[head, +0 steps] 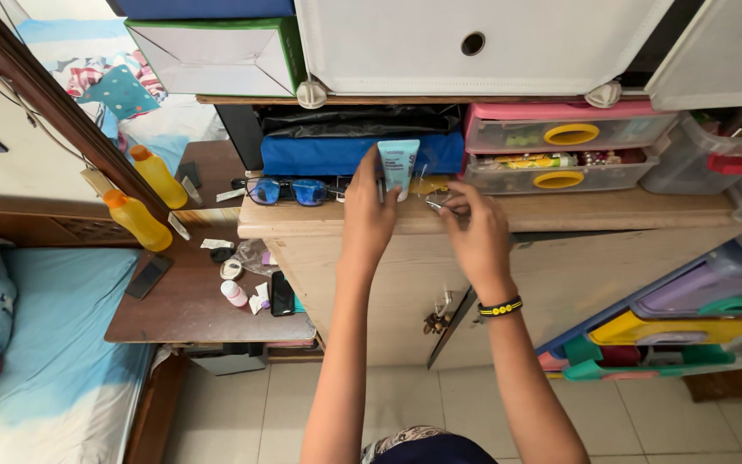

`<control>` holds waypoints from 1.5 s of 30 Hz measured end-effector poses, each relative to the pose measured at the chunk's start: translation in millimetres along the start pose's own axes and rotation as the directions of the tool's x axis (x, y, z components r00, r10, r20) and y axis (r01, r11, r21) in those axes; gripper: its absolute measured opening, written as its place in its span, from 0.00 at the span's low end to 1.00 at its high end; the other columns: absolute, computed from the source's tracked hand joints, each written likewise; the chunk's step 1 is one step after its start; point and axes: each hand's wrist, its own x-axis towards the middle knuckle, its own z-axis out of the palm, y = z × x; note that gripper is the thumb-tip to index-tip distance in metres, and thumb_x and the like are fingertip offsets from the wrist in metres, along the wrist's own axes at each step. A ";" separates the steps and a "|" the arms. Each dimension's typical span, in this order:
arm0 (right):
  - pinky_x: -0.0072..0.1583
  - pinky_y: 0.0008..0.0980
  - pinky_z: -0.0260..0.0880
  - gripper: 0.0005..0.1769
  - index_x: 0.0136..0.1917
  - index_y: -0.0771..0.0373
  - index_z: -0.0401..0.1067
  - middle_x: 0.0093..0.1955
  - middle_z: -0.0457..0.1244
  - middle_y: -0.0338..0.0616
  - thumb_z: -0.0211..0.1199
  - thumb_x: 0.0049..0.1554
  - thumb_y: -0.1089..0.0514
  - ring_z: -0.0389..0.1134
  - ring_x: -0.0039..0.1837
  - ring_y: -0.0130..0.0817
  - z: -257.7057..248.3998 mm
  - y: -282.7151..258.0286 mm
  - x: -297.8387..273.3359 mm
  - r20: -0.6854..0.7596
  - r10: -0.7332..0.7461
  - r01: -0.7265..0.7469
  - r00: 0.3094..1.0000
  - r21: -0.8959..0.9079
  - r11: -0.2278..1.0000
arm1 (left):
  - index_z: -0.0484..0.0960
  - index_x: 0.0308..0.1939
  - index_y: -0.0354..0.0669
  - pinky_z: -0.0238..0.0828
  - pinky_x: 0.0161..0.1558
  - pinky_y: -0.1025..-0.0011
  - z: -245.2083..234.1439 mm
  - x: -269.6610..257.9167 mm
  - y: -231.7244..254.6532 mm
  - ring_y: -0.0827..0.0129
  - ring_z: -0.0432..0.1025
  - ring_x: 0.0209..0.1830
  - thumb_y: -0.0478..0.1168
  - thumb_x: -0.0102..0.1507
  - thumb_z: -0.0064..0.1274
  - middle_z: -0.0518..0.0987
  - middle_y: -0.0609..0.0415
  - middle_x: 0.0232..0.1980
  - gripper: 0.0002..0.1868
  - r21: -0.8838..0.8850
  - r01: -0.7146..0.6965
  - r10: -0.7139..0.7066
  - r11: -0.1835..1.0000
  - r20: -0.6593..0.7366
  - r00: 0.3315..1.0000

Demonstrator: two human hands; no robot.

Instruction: The person organizes items on a cluttered bedside table and a nearby cabinet. They move a smartphone, a small bottle, and a hairbrush, then retrieve a tube of cream from a drawer and place it on the cabinet. Finally, they pick up and adjust a pair of sunglasses.

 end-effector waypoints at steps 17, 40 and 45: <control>0.47 0.27 0.63 0.09 0.48 0.64 0.65 0.43 0.61 0.45 0.56 0.51 0.65 0.64 0.45 0.34 10.0 -12.9 11.1 -0.236 -0.050 0.085 0.970 0.138 0.987 | 0.60 0.52 0.35 0.66 0.41 0.69 9.1 -2.4 -1.0 0.59 0.69 0.43 0.30 0.49 0.54 0.72 0.42 0.44 0.29 -0.101 0.085 -0.096 0.991 -0.108 0.990; 0.49 0.26 0.67 0.10 0.49 0.67 0.61 0.45 0.61 0.45 0.52 0.54 0.63 0.64 0.47 0.29 6.6 -4.3 64.9 0.084 0.087 -0.116 0.993 0.862 0.493 | 0.66 0.39 0.36 0.65 0.31 0.75 18.6 13.0 -6.9 0.69 0.68 0.26 0.33 0.48 0.57 0.74 0.49 0.29 0.19 -0.230 0.131 -0.140 0.964 -0.022 0.990; 0.58 0.29 0.60 0.14 0.52 0.65 0.60 0.53 0.58 0.43 0.47 0.56 0.54 0.59 0.57 0.31 2.3 -11.5 74.2 0.110 -0.072 -0.047 0.991 0.804 0.593 | 0.67 0.38 0.36 0.65 0.30 0.76 15.6 12.6 -4.7 0.71 0.67 0.25 0.34 0.48 0.58 0.74 0.50 0.28 0.19 -0.242 0.166 -0.167 0.956 0.016 0.986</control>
